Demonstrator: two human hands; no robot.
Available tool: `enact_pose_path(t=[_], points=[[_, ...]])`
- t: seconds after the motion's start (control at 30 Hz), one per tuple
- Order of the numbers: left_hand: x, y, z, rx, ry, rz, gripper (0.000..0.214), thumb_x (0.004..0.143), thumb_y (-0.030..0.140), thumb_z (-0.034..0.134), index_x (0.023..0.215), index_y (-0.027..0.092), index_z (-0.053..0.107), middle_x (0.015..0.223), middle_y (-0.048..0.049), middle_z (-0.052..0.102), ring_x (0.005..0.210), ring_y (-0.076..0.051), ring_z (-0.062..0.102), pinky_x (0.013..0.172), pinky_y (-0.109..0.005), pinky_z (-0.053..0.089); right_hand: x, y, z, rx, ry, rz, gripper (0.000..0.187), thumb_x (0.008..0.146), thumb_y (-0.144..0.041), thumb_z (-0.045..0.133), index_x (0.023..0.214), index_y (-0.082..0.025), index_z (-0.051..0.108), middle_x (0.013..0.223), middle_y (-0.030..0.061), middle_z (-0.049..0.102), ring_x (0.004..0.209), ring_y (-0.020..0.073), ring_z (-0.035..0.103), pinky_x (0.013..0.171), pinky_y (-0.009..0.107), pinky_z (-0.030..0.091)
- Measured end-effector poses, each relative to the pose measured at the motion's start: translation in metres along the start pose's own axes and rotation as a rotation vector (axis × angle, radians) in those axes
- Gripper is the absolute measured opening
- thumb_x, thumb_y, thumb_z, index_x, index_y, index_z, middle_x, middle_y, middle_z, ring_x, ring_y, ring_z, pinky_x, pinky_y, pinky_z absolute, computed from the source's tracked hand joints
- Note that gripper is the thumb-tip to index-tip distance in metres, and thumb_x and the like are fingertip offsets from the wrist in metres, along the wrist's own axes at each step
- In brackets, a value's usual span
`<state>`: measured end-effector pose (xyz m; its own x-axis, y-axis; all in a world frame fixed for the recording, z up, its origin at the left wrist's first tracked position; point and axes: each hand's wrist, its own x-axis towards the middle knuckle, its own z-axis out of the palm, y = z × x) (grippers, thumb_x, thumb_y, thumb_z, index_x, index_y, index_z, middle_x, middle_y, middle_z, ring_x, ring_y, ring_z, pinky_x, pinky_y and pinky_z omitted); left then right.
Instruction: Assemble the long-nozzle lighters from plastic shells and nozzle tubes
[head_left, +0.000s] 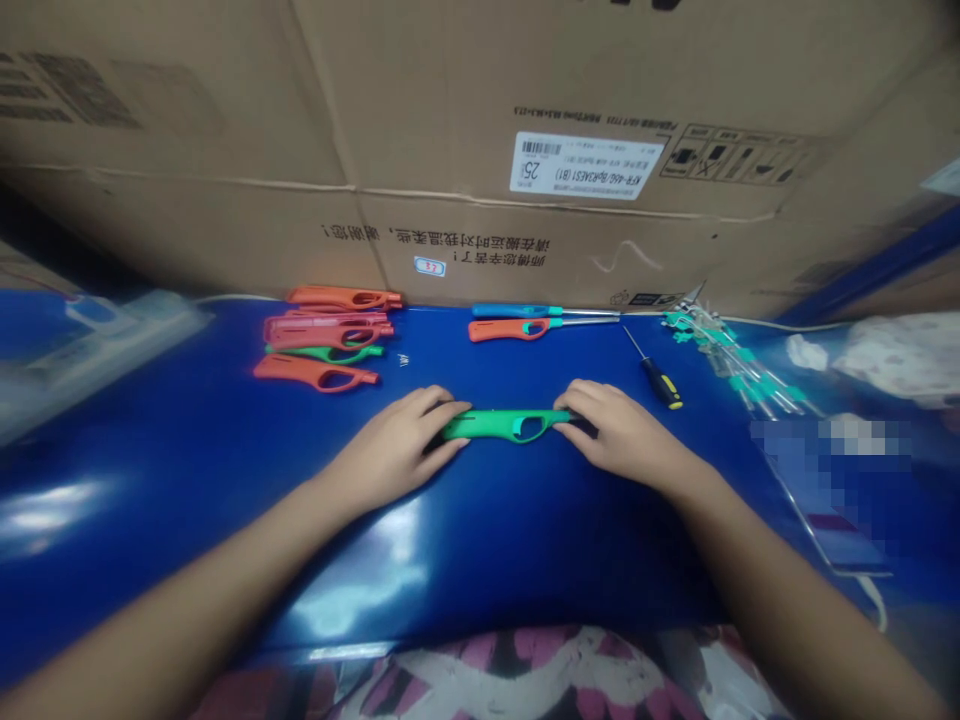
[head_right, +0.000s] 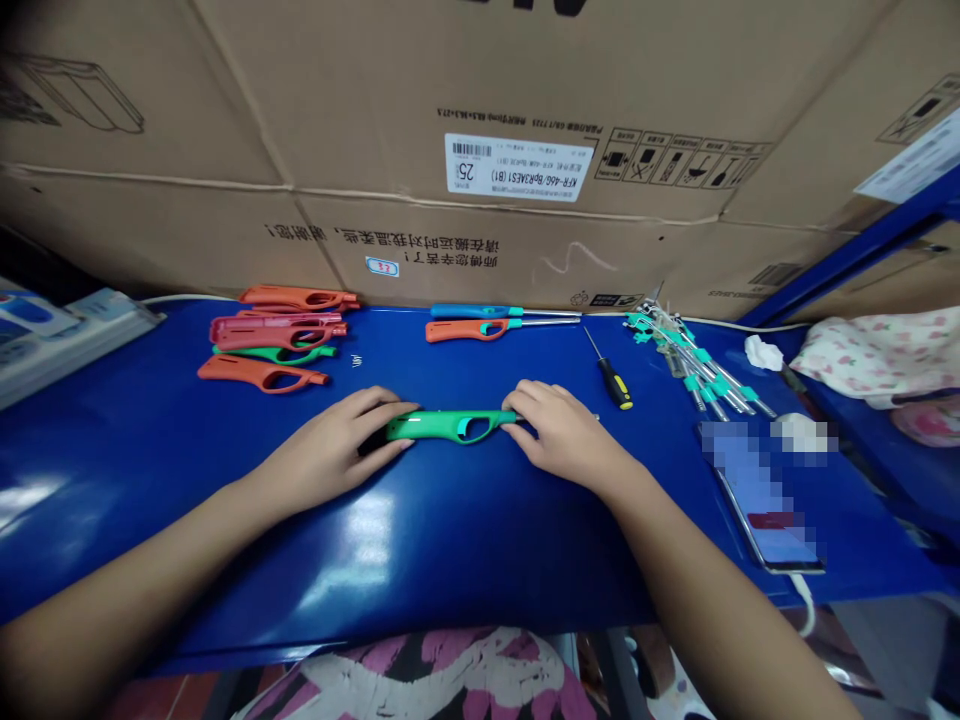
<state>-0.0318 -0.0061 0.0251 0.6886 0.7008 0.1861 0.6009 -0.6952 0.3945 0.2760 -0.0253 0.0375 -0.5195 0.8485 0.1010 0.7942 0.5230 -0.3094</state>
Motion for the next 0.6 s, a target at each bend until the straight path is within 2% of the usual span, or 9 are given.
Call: enact_pose_path(t=[0.07, 0.13, 0.2, 0.23, 0.3, 0.37, 0.4, 0.5, 0.6], points=[[-0.001, -0.002, 0.001, -0.042, 0.015, -0.008, 0.037, 0.1, 0.035, 0.054, 0.132, 0.017, 0.06, 0.12, -0.0125, 0.06, 0.109, -0.026, 0.061, 0.098, -0.041, 0.053, 0.0, 0.007, -0.005, 0.031, 0.042, 0.018, 0.013, 0.093, -0.035, 0.064, 0.097, -0.023, 0.064, 0.101, 0.0052, 0.066, 0.096, 0.0223, 0.062, 0.087, 0.038, 0.045], [-0.002, -0.004, 0.003, -0.074, 0.017, -0.011, 0.037, 0.1, 0.034, 0.055, 0.132, 0.017, 0.06, 0.12, -0.0122, 0.059, 0.11, -0.025, 0.061, 0.099, -0.04, 0.053, -0.001, 0.017, -0.009, 0.048, 0.202, 0.096, 0.016, 0.092, -0.039, 0.064, 0.093, -0.023, 0.066, 0.1, 0.0057, 0.066, 0.097, 0.0233, 0.062, 0.091, 0.04, 0.046], [-0.003, -0.004, 0.004, -0.103, 0.012, -0.014, 0.036, 0.1, 0.033, 0.055, 0.131, 0.017, 0.06, 0.119, -0.0117, 0.059, 0.108, -0.024, 0.061, 0.098, -0.039, 0.053, -0.004, 0.032, -0.014, -0.006, 0.423, 0.284, 0.018, 0.093, -0.038, 0.059, 0.092, -0.021, 0.067, 0.099, 0.0089, 0.066, 0.097, 0.0258, 0.062, 0.091, 0.043, 0.048], [-0.003, -0.004, 0.005, -0.117, 0.012, -0.016, 0.035, 0.1, 0.033, 0.055, 0.131, 0.016, 0.061, 0.119, -0.0115, 0.059, 0.108, -0.023, 0.061, 0.098, -0.039, 0.053, -0.005, 0.039, -0.016, -0.087, 0.489, 0.409, 0.02, 0.093, -0.038, 0.057, 0.096, -0.02, 0.067, 0.102, 0.0116, 0.065, 0.1, 0.029, 0.062, 0.091, 0.046, 0.048], [-0.003, -0.003, 0.005, -0.135, 0.02, -0.017, 0.035, 0.1, 0.033, 0.056, 0.13, 0.017, 0.061, 0.118, -0.0111, 0.059, 0.108, -0.023, 0.061, 0.099, -0.039, 0.052, -0.01, 0.053, -0.019, -0.255, 0.464, 0.615, 0.033, 0.089, -0.04, 0.059, 0.112, -0.017, 0.065, 0.114, 0.0193, 0.062, 0.112, 0.0384, 0.057, 0.09, 0.052, 0.047], [-0.002, -0.001, 0.003, -0.13, 0.024, -0.012, 0.037, 0.098, 0.037, 0.058, 0.13, 0.019, 0.061, 0.118, -0.0105, 0.06, 0.108, -0.023, 0.061, 0.099, -0.039, 0.052, -0.013, 0.062, -0.02, -0.354, 0.348, 0.771, 0.05, 0.087, -0.043, 0.06, 0.126, -0.011, 0.058, 0.12, 0.0264, 0.058, 0.115, 0.0449, 0.055, 0.087, 0.056, 0.047], [-0.002, -0.001, 0.0, -0.114, 0.023, -0.011, 0.039, 0.097, 0.041, 0.06, 0.13, 0.019, 0.061, 0.118, -0.0101, 0.061, 0.108, -0.024, 0.061, 0.1, -0.04, 0.051, -0.014, 0.064, -0.02, -0.369, 0.275, 0.828, 0.053, 0.087, -0.043, 0.058, 0.128, -0.009, 0.056, 0.119, 0.0284, 0.058, 0.112, 0.0461, 0.057, 0.085, 0.057, 0.048], [0.0, -0.006, -0.011, 0.003, 0.08, -0.068, 0.042, 0.095, 0.049, 0.06, 0.125, 0.019, 0.064, 0.117, -0.0099, 0.064, 0.107, -0.026, 0.06, 0.099, -0.044, 0.05, -0.014, 0.065, -0.017, -0.333, 0.11, 0.914, 0.045, 0.091, -0.038, 0.046, 0.123, -0.008, 0.056, 0.11, 0.0284, 0.063, 0.096, 0.0425, 0.064, 0.076, 0.055, 0.05], [0.001, -0.019, -0.022, 0.195, 0.238, -0.2, 0.034, 0.098, 0.042, 0.054, 0.116, 0.016, 0.067, 0.112, -0.0125, 0.066, 0.108, -0.03, 0.058, 0.097, -0.048, 0.049, -0.012, 0.061, -0.017, -0.295, 0.126, 0.924, 0.04, 0.091, -0.035, 0.04, 0.115, -0.009, 0.059, 0.103, 0.0273, 0.065, 0.088, 0.0393, 0.066, 0.073, 0.055, 0.051]])
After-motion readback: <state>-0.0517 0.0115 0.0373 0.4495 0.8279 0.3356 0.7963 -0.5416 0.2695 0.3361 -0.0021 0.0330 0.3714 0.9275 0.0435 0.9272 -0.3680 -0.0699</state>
